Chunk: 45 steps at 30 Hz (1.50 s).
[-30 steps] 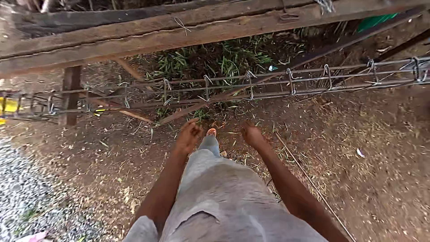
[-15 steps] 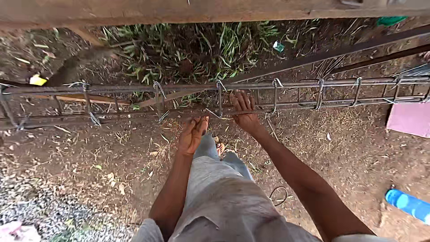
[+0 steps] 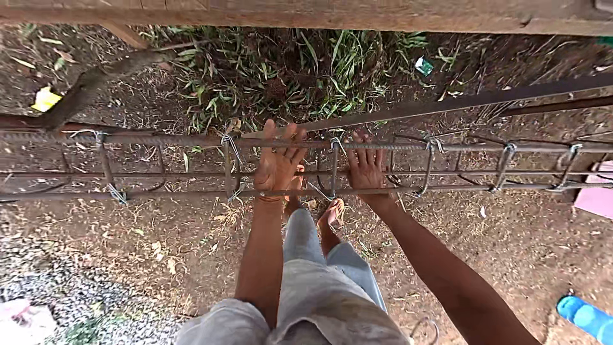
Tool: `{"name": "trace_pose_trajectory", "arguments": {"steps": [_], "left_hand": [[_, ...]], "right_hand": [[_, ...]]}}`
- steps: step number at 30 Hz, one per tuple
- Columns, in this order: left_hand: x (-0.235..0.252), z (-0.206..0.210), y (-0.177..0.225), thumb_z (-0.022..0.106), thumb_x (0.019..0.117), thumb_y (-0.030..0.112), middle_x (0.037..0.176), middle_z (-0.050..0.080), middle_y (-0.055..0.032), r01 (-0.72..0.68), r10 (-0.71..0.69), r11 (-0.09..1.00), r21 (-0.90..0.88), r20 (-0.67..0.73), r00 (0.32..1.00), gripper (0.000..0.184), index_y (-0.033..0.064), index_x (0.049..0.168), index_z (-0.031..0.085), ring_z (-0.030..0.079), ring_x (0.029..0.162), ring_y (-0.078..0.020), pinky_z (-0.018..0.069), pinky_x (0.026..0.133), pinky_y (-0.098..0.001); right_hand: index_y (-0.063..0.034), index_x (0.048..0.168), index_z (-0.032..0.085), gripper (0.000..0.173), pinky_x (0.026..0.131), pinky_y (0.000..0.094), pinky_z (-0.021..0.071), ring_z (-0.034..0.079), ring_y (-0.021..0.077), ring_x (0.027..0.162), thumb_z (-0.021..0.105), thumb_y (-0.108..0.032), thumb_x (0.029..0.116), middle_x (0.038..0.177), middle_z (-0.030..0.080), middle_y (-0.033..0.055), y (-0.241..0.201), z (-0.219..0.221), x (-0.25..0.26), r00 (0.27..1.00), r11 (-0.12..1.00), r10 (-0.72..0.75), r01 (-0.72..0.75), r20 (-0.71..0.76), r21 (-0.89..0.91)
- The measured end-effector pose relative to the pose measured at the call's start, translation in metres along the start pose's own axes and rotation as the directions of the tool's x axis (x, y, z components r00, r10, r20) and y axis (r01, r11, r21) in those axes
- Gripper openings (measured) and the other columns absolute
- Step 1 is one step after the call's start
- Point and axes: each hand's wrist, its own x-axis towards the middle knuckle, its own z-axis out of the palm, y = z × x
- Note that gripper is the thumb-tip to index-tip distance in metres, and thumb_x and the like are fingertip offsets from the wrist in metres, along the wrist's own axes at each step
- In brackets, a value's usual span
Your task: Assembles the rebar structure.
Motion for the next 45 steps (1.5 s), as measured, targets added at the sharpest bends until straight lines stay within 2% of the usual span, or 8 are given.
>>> {"name": "trace_pose_trajectory", "arguments": {"steps": [3, 5, 8, 12, 18, 22, 34, 45], "left_hand": [[0.018, 0.009, 0.001, 0.070, 0.0933, 0.044, 0.136, 0.066, -0.0038, -0.128, 0.128, 0.991, -0.039, -0.010, 0.992, 0.053, 0.0308, 0.143, 0.057, 0.060, 0.130, -0.0291, 0.0465, 0.112, -0.0498], [0.027, 0.015, -0.005, 0.059, 0.1000, 0.044, 0.107, 0.072, 0.0020, -0.241, 0.234, 0.968, -0.072, -0.092, 0.968, 0.030, 0.0248, 0.121, 0.068, 0.068, 0.106, -0.0186, 0.0550, 0.098, -0.0421], [0.046, 0.016, -0.014, 0.052, 0.1007, 0.051, 0.072, 0.063, 0.0055, -0.377, 0.356, 0.916, -0.140, -0.151, 0.922, 0.036, 0.0223, 0.089, 0.069, 0.063, 0.066, -0.0091, 0.0549, 0.063, -0.0272], [0.057, 0.017, -0.002, 0.063, 0.0940, 0.052, 0.057, 0.056, 0.0070, -0.357, 0.338, 0.889, -0.287, -0.115, 0.934, 0.040, 0.0215, 0.069, 0.065, 0.055, 0.051, -0.0073, 0.0461, 0.052, -0.0234], [0.060, 0.023, 0.006, 0.070, 0.0911, 0.046, 0.054, 0.056, 0.0089, -0.317, 0.294, 0.863, -0.394, -0.120, 0.948, 0.037, 0.0200, 0.064, 0.067, 0.054, 0.048, -0.0048, 0.0415, 0.049, -0.0204], [0.060, 0.023, 0.006, 0.068, 0.0926, 0.047, 0.053, 0.055, 0.0094, -0.333, 0.313, 0.858, -0.392, -0.115, 0.943, 0.041, 0.0198, 0.062, 0.064, 0.053, 0.047, -0.0052, 0.0410, 0.048, -0.0212], [0.057, 0.061, 0.028, 0.061, 0.0985, 0.046, 0.046, 0.046, 0.0101, -0.261, 0.184, 0.847, -0.463, -0.206, 0.961, 0.052, 0.0213, 0.053, 0.055, 0.048, 0.041, -0.0052, 0.0354, 0.042, -0.0215], [0.046, 0.072, 0.033, 0.060, 0.0978, 0.047, 0.045, 0.043, 0.0108, -0.250, 0.159, 0.872, -0.420, -0.238, 0.958, 0.054, 0.0219, 0.051, 0.053, 0.045, 0.039, -0.0047, 0.0344, 0.042, -0.0216]], "right_hand": [[-0.0171, 0.151, 0.052, 0.053, 0.120, 0.0663, 0.0238, 0.030, 0.0366, 0.154, 0.059, -0.017, 0.0987, 0.164, 0.040, 0.0105, 0.001, 0.007, 0.003, 0.998, 0.999, 0.033, -0.032, -0.057, 0.015], [-0.0139, 0.149, 0.054, 0.052, 0.120, 0.0645, 0.0264, 0.039, 0.0387, 0.149, 0.060, -0.019, 0.0981, 0.157, 0.048, 0.0151, 0.007, 0.006, 0.005, 0.996, 0.999, 0.003, 0.002, -0.088, 0.054], [-0.0027, 0.142, 0.058, 0.050, 0.108, 0.0708, 0.0390, 0.055, 0.0520, 0.130, 0.059, -0.024, 0.0972, 0.138, 0.060, 0.0283, 0.016, 0.005, 0.010, 0.994, 0.996, -0.030, 0.040, -0.109, 0.085], [0.0028, 0.147, 0.050, 0.055, 0.103, 0.0771, 0.0334, 0.052, 0.0610, 0.125, 0.047, -0.027, 0.1015, 0.137, 0.056, 0.0364, 0.012, 0.007, 0.016, 0.998, 0.998, -0.039, 0.041, -0.039, 0.053], [0.0064, 0.129, 0.063, 0.040, 0.086, 0.0722, 0.0453, 0.064, 0.0596, 0.100, 0.056, -0.017, 0.0971, 0.110, 0.066, 0.0375, 0.004, 0.004, 0.023, 0.993, 0.996, -0.087, 0.086, -0.083, -0.014], [0.0098, 0.109, 0.069, 0.032, 0.082, 0.0682, 0.0510, 0.067, 0.0570, 0.099, 0.066, -0.015, 0.0901, 0.108, 0.067, 0.0373, 0.005, -0.009, 0.029, 0.995, 0.996, -0.088, 0.087, 0.052, 0.019], [0.0070, 0.103, 0.072, 0.026, 0.061, 0.0646, 0.0543, 0.072, 0.0514, 0.078, 0.066, -0.015, 0.0903, 0.090, 0.072, 0.0310, -0.007, -0.056, 0.032, 0.988, 0.994, -0.094, 0.086, 0.118, 0.069], [0.0061, 0.106, 0.073, 0.026, 0.066, 0.0688, 0.0541, 0.071, 0.0531, 0.083, 0.068, -0.014, 0.0897, 0.096, 0.072, 0.0310, -0.009, -0.069, 0.023, 0.980, 0.990, -0.093, 0.073, 0.175, 0.117]]}}
